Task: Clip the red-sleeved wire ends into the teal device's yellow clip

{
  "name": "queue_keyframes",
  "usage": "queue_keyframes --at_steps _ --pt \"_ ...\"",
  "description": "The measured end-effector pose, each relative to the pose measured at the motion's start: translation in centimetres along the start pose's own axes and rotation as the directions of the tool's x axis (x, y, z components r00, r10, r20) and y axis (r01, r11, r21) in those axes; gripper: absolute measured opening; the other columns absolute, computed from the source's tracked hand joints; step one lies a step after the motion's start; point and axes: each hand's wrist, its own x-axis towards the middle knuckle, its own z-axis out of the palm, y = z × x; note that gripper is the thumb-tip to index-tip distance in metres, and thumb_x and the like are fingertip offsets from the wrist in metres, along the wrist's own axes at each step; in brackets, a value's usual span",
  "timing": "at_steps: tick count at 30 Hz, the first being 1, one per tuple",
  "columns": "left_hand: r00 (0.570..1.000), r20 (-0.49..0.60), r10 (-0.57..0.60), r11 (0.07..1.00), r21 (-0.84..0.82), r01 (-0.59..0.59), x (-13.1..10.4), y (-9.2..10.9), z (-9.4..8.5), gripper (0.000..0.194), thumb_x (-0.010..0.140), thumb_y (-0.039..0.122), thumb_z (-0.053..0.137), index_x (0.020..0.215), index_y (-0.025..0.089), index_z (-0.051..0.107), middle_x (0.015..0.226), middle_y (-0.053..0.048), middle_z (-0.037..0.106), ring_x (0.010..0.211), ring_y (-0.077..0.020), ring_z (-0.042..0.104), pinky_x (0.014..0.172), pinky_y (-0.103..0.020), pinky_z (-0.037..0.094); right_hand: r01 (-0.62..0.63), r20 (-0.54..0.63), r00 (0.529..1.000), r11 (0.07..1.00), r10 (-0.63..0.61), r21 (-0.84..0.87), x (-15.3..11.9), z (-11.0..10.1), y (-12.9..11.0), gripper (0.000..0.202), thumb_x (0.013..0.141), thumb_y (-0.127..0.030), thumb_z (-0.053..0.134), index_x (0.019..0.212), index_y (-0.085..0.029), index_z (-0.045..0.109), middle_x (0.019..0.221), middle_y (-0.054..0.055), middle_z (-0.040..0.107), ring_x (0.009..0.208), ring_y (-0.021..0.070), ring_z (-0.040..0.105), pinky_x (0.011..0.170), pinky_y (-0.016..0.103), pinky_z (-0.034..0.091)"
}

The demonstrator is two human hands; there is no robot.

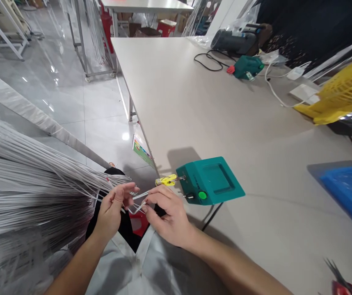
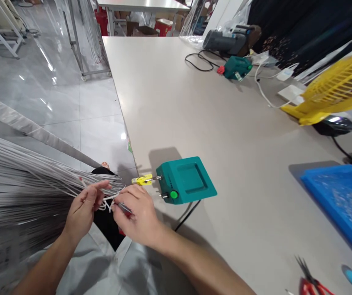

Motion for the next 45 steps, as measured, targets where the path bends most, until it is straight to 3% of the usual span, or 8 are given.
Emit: queue_keyframes --at_steps 2,6,8,16,31,38,41,45 --pt "0.996 -0.035 0.076 0.987 0.143 -0.071 -0.1 0.6 0.3 0.034 0.082 0.041 0.052 0.099 0.017 0.068 0.089 -0.007 0.068 0.069 -0.0143 0.057 0.059 -0.024 0.045 0.035 0.007 0.999 0.999 -0.035 -0.033 0.1 0.0 0.2 0.007 0.077 -0.015 0.052 0.077 -0.019 0.059 0.076 0.004 0.059 0.072 0.015 0.054 0.066 0.03 0.044" --pt "0.976 0.204 0.069 0.939 0.318 -0.133 -0.5 1.7 0.7 0.027 0.08 0.034 0.056 0.097 0.019 0.071 0.084 -0.007 0.07 0.081 -0.0192 0.061 0.073 -0.028 0.047 0.09 0.017 0.996 0.995 -0.09 -0.047 0.3 -0.3 0.6 0.008 0.078 -0.014 0.053 0.079 -0.019 0.059 0.077 0.005 0.059 0.071 0.0152 0.054 0.067 0.031 0.045" --pt "0.968 0.238 0.084 0.924 0.344 -0.165 -0.5 1.9 0.7 0.024 0.08 0.031 0.057 0.094 0.019 0.072 0.081 -0.006 0.07 0.076 -0.0185 0.062 0.07 -0.028 0.048 0.119 0.026 0.993 0.992 -0.117 -0.048 0.4 -0.5 0.7 0.009 0.078 -0.014 0.053 0.08 -0.018 0.06 0.077 0.006 0.059 0.07 0.0152 0.053 0.066 0.031 0.045" --pt "0.962 0.059 0.266 0.861 0.435 -0.265 -0.4 1.9 0.8 0.006 0.07 0.022 0.068 0.073 0.021 0.073 0.077 -0.004 0.067 0.068 -0.0156 0.059 0.06 -0.025 0.048 0.045 -0.002 0.999 0.995 -0.045 0.084 0.7 -2.2 0.4 0.017 0.08 -0.012 0.051 0.092 -0.017 0.063 0.085 0.008 0.059 0.077 0.0152 0.057 0.069 0.03 0.049" --pt "0.962 0.15 0.229 0.811 0.517 -0.274 -0.4 1.4 1.2 0.009 0.072 0.023 0.065 0.066 0.018 0.066 0.066 -0.002 0.064 0.064 -0.0143 0.055 0.059 -0.024 0.043 -0.005 0.178 0.984 0.994 -0.015 0.108 1.6 -3.5 0.9 0.014 0.082 -0.017 0.054 0.09 -0.019 0.065 0.086 0.007 0.063 0.081 0.0141 0.06 0.07 0.027 0.05" --pt "0.957 0.247 0.151 0.875 0.416 -0.246 -0.4 1.5 0.9 0.005 0.07 0.02 0.067 0.065 0.018 0.066 0.067 -0.003 0.064 0.068 -0.0157 0.057 0.062 -0.025 0.044 0.07 0.368 0.925 0.995 -0.093 0.075 1.8 -3.7 1.0 0.015 0.083 -0.016 0.051 0.081 -0.02 0.065 0.082 0.005 0.062 0.074 0.0127 0.059 0.066 0.025 0.049" --pt "0.969 0.238 0.067 0.968 0.219 -0.12 -0.4 1.1 1.0 0.008 0.071 0.023 0.067 0.066 0.017 0.067 0.069 -0.003 0.064 0.068 -0.0146 0.056 0.063 -0.025 0.043 -0.01 0.299 0.952 0.97 -0.065 0.244 1.8 -3.2 0.9 0.011 0.082 -0.017 0.054 0.079 -0.019 0.065 0.079 0.004 0.061 0.069 0.0113 0.058 0.064 0.024 0.049" --pt "0.982 0.18 -0.048 0.992 -0.103 0.067 -0.7 0.7 1.9 0.015 0.066 0.029 0.072 0.063 0.017 0.065 0.061 0.001 0.059 0.05 -0.0079 0.046 0.048 -0.021 0.037 -0.232 0.164 0.972 0.818 0.17 0.527 1.1 -1.5 0.7 0.012 0.078 -0.028 0.062 0.073 -0.018 0.065 0.076 0.003 0.06 0.066 0.0108 0.057 0.059 0.023 0.049"
